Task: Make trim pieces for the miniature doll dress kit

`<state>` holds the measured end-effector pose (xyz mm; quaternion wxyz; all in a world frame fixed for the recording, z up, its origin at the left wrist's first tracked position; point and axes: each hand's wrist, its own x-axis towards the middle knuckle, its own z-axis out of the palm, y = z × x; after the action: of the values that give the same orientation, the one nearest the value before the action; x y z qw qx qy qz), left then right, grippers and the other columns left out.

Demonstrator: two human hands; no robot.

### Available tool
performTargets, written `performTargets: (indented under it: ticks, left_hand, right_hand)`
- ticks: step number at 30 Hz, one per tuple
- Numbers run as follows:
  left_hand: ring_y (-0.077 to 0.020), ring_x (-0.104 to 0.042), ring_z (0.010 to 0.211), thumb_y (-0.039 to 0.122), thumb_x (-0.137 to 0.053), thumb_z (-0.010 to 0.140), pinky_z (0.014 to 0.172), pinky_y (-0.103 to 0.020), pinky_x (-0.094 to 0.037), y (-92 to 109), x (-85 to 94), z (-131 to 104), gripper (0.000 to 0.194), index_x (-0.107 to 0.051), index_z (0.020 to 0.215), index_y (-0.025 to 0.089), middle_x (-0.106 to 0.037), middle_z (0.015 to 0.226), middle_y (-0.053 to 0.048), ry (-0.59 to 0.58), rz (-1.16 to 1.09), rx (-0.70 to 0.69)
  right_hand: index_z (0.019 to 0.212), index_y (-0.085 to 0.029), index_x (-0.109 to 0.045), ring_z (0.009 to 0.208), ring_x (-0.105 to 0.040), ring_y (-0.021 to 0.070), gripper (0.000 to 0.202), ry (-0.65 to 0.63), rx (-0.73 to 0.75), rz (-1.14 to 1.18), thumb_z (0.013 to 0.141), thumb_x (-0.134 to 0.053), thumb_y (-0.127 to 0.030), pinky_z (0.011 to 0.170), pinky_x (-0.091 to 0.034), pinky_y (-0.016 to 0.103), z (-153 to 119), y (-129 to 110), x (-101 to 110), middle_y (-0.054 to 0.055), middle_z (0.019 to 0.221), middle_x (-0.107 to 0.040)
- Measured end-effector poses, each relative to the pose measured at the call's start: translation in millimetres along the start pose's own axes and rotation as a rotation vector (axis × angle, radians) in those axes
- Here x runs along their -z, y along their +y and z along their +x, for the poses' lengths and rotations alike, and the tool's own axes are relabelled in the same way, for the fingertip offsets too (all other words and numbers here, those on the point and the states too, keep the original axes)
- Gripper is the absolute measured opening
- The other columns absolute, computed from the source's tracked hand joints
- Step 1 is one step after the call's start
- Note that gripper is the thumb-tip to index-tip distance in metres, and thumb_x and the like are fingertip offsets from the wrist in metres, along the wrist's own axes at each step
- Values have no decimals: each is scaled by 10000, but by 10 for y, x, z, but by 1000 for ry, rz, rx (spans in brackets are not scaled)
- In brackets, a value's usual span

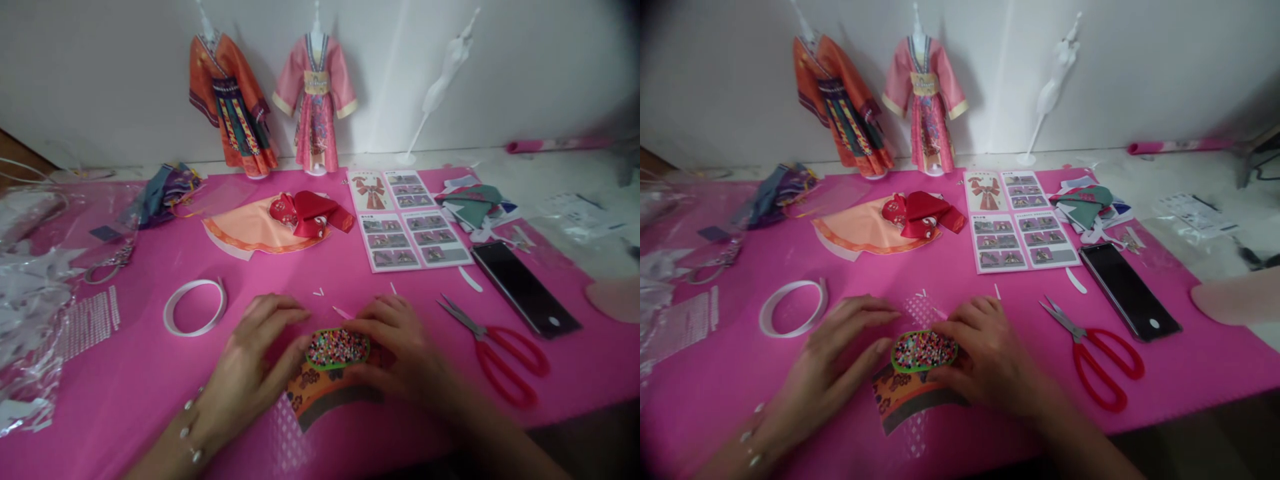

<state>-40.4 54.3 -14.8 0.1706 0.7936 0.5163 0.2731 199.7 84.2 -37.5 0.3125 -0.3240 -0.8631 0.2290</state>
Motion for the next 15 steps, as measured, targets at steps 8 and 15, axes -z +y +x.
performTargets:
  ticks: [8,15]
  left_hand:
    - [-251,-527,1052,363,-734,782,932,-429,-427,41,-36,-12,452,-532,1168,243,-563,1100,-59,-95,-8,-106]
    - [-227,-535,1025,363,-743,779,1016,-451,-345,48,-37,-3,428,-539,1135,238,-569,1073,-44,-67,-1,-135]
  right_hand:
    - [1074,-133,-657,901,-556,227,403,105,69,-42,809,-715,-431,836,-413,382,14,-43,36,71,916,-645]
    - [1097,-128,-639,865,-549,207,423,105,100,-21,805,-722,-423,925,-386,427,6,-27,29,60,905,-622]
